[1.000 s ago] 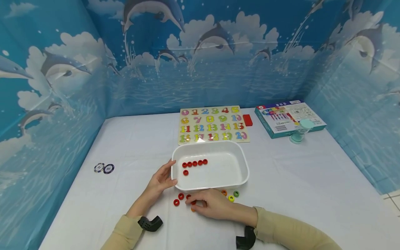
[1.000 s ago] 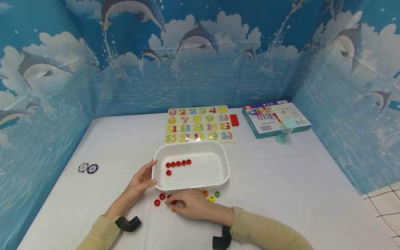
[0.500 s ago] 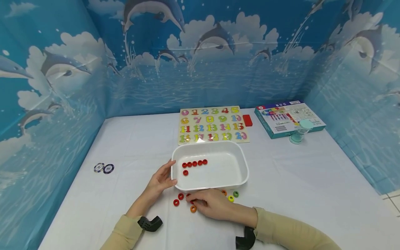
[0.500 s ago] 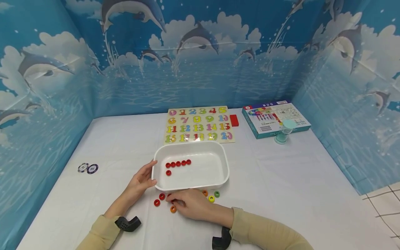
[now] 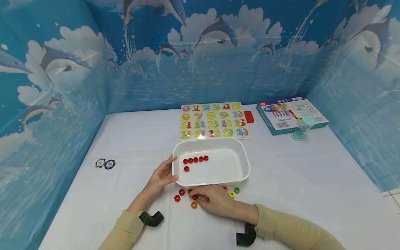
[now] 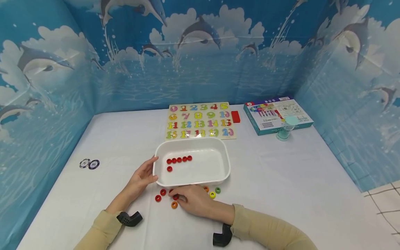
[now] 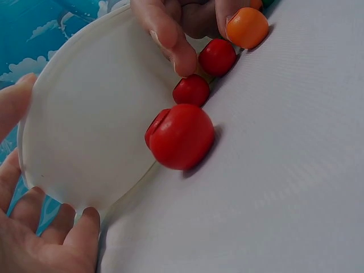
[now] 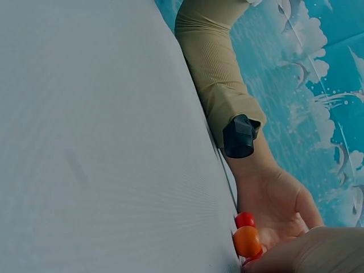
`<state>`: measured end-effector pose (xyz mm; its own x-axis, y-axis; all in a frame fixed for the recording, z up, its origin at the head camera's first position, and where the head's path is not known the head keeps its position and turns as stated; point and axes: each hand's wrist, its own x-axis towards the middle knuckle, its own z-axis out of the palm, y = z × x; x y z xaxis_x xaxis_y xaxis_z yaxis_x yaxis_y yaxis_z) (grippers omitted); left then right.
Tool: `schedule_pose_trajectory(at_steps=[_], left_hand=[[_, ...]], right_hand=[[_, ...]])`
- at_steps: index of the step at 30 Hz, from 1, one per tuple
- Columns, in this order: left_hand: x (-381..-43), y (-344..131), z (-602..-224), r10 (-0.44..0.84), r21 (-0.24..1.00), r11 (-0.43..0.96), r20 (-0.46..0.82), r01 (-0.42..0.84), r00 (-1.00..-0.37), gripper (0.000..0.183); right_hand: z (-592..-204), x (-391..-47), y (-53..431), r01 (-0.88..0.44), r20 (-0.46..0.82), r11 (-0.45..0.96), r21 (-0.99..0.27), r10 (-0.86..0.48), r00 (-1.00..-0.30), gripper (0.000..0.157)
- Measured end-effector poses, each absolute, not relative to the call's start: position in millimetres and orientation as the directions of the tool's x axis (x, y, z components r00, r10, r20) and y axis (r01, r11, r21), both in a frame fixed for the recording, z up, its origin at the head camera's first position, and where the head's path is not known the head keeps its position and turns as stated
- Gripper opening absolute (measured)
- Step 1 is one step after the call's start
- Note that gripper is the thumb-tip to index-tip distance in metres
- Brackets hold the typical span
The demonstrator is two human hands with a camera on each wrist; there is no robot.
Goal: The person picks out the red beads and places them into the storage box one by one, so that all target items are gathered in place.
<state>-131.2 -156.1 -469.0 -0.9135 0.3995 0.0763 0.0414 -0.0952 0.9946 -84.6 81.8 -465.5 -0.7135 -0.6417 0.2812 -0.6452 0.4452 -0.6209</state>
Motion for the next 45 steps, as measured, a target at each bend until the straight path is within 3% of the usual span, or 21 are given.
schedule_pose_trajectory(at_steps=[10,17,24,28,34,39,45], left_hand=[[-128,-155,-458,0.397,0.996,-0.087,0.043,0.009,-0.917,0.064],[-126,-154,-455,0.404,0.996,-0.086,0.054,0.021,-0.913,0.065],[-130,-157,-467,0.396,0.993,-0.110,0.071,0.029,-0.916,0.066],[-132,-158,-470,0.399,0.994,-0.109,0.071,0.029,-0.914,0.066],[-132,-157,-469,0.410,0.995,-0.093,0.063,0.027,-0.910,0.066],[-132,-157,-468,0.409,0.995,-0.095,0.054,0.016,-0.911,0.066],[-132,-158,-468,0.405,0.995,-0.096,0.061,0.024,-0.912,0.068]], right_hand=[[-461,-80,84,-0.638,0.297,0.450,-0.625,-0.619,-0.727,0.023],[-423,-80,96,-0.518,0.180,0.374,-0.770,-0.651,-0.737,0.022],[-360,-126,104,-0.541,0.138,0.321,-0.777,-0.752,-0.645,0.020],[-343,-167,100,-0.505,0.100,0.275,-0.818,-0.797,-0.596,0.022],[-361,-223,84,-0.375,0.010,0.252,-0.892,-0.819,-0.574,0.030],[-389,-244,73,-0.294,-0.118,0.322,-0.900,-0.828,-0.548,0.036],[-410,-246,67,-0.371,-0.219,0.450,-0.812,-0.825,-0.522,0.029]])
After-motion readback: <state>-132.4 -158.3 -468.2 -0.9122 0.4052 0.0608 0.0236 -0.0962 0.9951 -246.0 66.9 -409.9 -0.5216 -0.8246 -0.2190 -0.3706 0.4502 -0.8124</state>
